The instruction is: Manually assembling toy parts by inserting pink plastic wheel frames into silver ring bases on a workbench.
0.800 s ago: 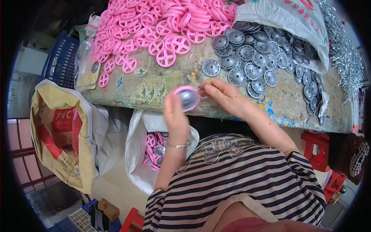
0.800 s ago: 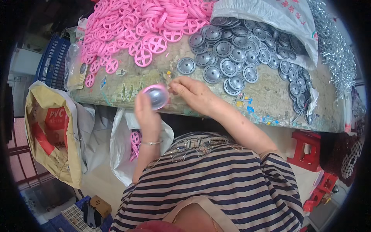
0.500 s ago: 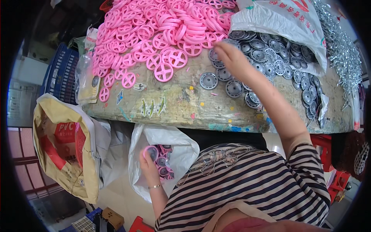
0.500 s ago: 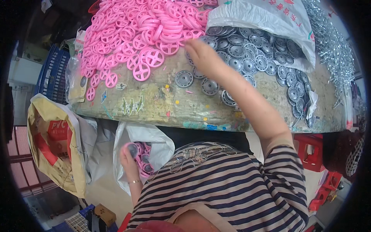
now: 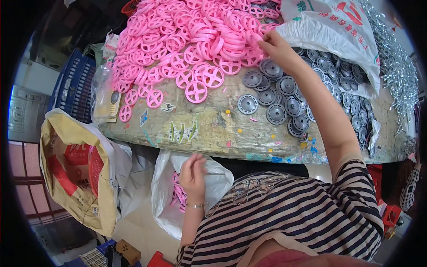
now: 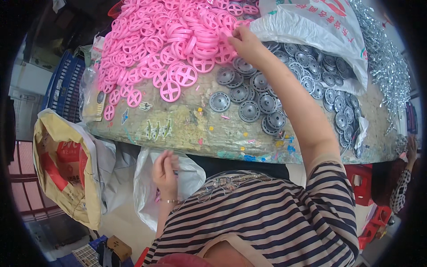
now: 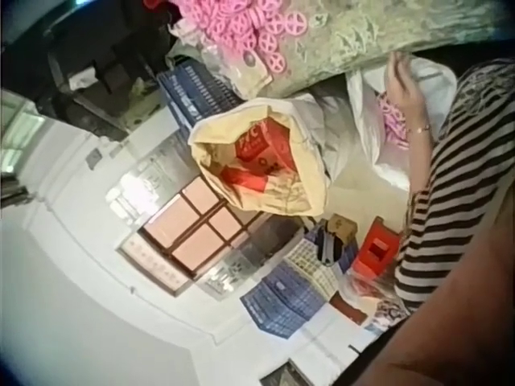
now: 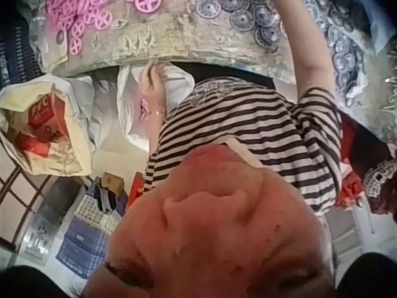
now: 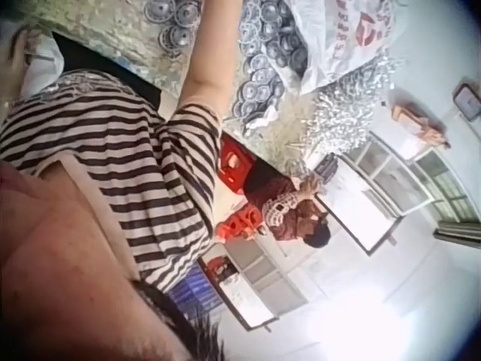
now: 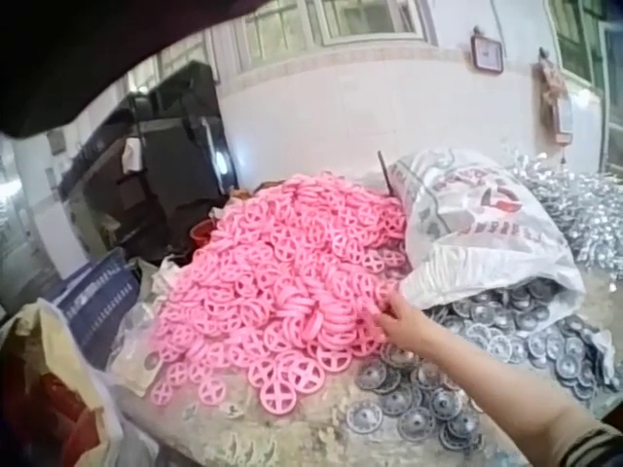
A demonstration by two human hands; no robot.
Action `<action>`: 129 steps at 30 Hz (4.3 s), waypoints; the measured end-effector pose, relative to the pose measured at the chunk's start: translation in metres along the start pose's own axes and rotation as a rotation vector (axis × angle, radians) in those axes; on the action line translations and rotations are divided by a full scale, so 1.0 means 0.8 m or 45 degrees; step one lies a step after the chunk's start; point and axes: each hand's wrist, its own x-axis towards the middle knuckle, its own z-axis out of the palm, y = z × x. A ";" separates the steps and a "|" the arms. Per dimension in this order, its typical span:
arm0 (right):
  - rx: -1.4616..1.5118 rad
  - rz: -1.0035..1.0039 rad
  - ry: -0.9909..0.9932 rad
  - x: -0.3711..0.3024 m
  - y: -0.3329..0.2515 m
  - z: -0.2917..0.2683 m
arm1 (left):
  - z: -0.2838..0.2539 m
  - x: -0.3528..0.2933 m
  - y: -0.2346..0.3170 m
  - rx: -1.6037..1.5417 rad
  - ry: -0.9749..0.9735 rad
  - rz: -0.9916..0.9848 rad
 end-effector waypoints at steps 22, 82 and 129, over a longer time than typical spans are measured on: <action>-0.628 -0.442 -0.257 -0.146 0.000 0.064 | 0.121 0.085 0.025 -1.037 -0.395 -0.478; -0.503 -0.400 -0.350 -0.148 -0.028 0.060 | 0.126 0.088 0.019 -0.902 -0.343 -0.413; 0.325 0.330 -0.564 -0.198 -0.044 0.105 | 0.101 0.067 0.014 -1.090 -0.410 -0.315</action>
